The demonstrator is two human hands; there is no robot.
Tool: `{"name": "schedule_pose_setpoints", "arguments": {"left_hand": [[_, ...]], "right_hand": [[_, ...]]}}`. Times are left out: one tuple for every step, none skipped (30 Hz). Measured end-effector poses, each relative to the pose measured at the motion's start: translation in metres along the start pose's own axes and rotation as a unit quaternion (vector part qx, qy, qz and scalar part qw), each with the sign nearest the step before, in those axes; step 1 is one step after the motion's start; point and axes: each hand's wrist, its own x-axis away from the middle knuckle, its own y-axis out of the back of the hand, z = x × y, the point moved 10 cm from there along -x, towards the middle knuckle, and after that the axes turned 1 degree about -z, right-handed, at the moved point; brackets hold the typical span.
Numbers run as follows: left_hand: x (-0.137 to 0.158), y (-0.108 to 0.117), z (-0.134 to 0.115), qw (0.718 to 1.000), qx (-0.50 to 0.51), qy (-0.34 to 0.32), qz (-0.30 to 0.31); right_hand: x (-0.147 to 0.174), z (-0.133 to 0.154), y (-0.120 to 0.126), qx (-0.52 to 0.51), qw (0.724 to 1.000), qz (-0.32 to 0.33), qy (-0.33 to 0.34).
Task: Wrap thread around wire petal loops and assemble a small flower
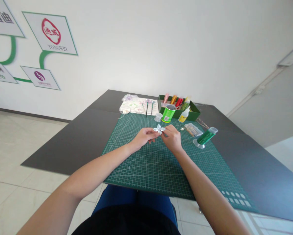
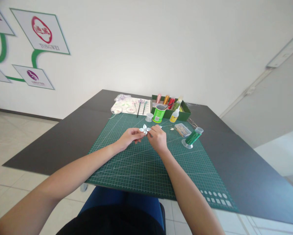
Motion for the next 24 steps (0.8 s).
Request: {"name": "schedule_pose_setpoints", "arguments": {"left_hand": [[-0.0001,-0.0001,0.0003,1.0,0.002,0.001,0.0],[-0.0003,0.0,0.0008,1.0,0.004,0.003,-0.001],[-0.0004,0.0002,0.0015,1.0,0.008,0.004,-0.002],[-0.0006,0.0006,0.0022,1.0,0.011,0.006,-0.004],[-0.0009,0.0011,0.0029,1.0,0.014,0.008,-0.005],[-0.0011,0.0018,0.0034,1.0,0.017,0.008,-0.007],[-0.0014,0.0022,0.0039,1.0,0.019,0.008,-0.008],[-0.0016,0.0028,0.004,1.0,0.02,0.007,-0.009],[-0.0018,0.0033,0.004,1.0,0.021,0.006,-0.01],[-0.002,0.0038,0.0037,1.0,0.021,0.003,-0.01],[-0.0021,0.0043,0.003,1.0,0.021,0.0,-0.012],[-0.0022,0.0046,0.0021,1.0,0.021,-0.005,-0.012],[-0.0022,0.0049,0.0011,1.0,0.022,-0.009,-0.014],[-0.0022,0.0052,0.0,1.0,0.023,-0.014,-0.016],[-0.0021,0.0056,-0.0009,0.999,0.024,-0.018,-0.018],[-0.0021,0.0062,-0.0016,0.999,0.025,-0.022,-0.021],[-0.0021,0.0067,-0.0021,0.999,0.025,-0.025,-0.023],[-0.0021,0.007,-0.0023,0.999,0.024,-0.028,-0.024],[-0.0022,0.0074,-0.0025,0.999,0.021,-0.03,-0.023],[-0.0022,0.0076,-0.0026,0.999,0.014,-0.032,-0.021],[-0.0023,0.0076,-0.0029,0.999,0.004,-0.034,-0.017],[-0.0023,0.0079,-0.0035,0.999,-0.008,-0.035,-0.013],[-0.0023,0.0083,-0.0044,0.999,-0.021,-0.037,-0.01],[-0.0023,0.0089,-0.0057,0.999,-0.033,-0.038,-0.007]], "right_hand": [[0.0002,-0.0004,-0.0002,-0.001,1.0,0.0,-0.002],[0.0005,-0.0009,-0.0003,-0.001,1.0,0.0,-0.003],[0.0007,-0.0016,-0.0005,-0.002,1.0,0.0,-0.005],[0.0009,-0.0025,-0.0007,-0.003,1.0,0.001,-0.008],[0.001,-0.0035,-0.001,-0.006,1.0,0.003,-0.011],[0.001,-0.0046,-0.0014,-0.01,1.0,0.005,-0.014],[0.001,-0.0057,-0.0017,-0.017,1.0,0.008,-0.018],[0.001,-0.0066,-0.0021,-0.025,0.999,0.009,-0.021],[0.0009,-0.0071,-0.0024,-0.033,0.999,0.011,-0.022],[0.0008,-0.0072,-0.0029,-0.04,0.999,0.013,-0.023],[0.0007,-0.0071,-0.0034,-0.046,0.999,0.014,-0.023],[0.0007,-0.0067,-0.0041,-0.05,0.998,0.015,-0.022],[0.0006,-0.0061,-0.0049,-0.053,0.998,0.017,-0.021],[0.0007,-0.0054,-0.0058,-0.055,0.998,0.019,-0.021],[0.0007,-0.0048,-0.0066,-0.057,0.998,0.02,-0.02],[0.0008,-0.0043,-0.0074,-0.059,0.998,0.022,-0.021],[0.0008,-0.0038,-0.0079,-0.062,0.998,0.023,-0.021],[0.0008,-0.0035,-0.0081,-0.064,0.998,0.022,-0.021],[0.0008,-0.0035,-0.0079,-0.065,0.997,0.021,-0.021],[0.0007,-0.0036,-0.0074,-0.067,0.997,0.019,-0.022],[0.0007,-0.004,-0.0067,-0.067,0.997,0.017,-0.022],[0.0006,-0.0045,-0.0059,-0.067,0.997,0.015,-0.022],[0.0005,-0.0052,-0.005,-0.066,0.997,0.013,-0.022],[0.0004,-0.0058,-0.0043,-0.065,0.998,0.013,-0.022]]}}
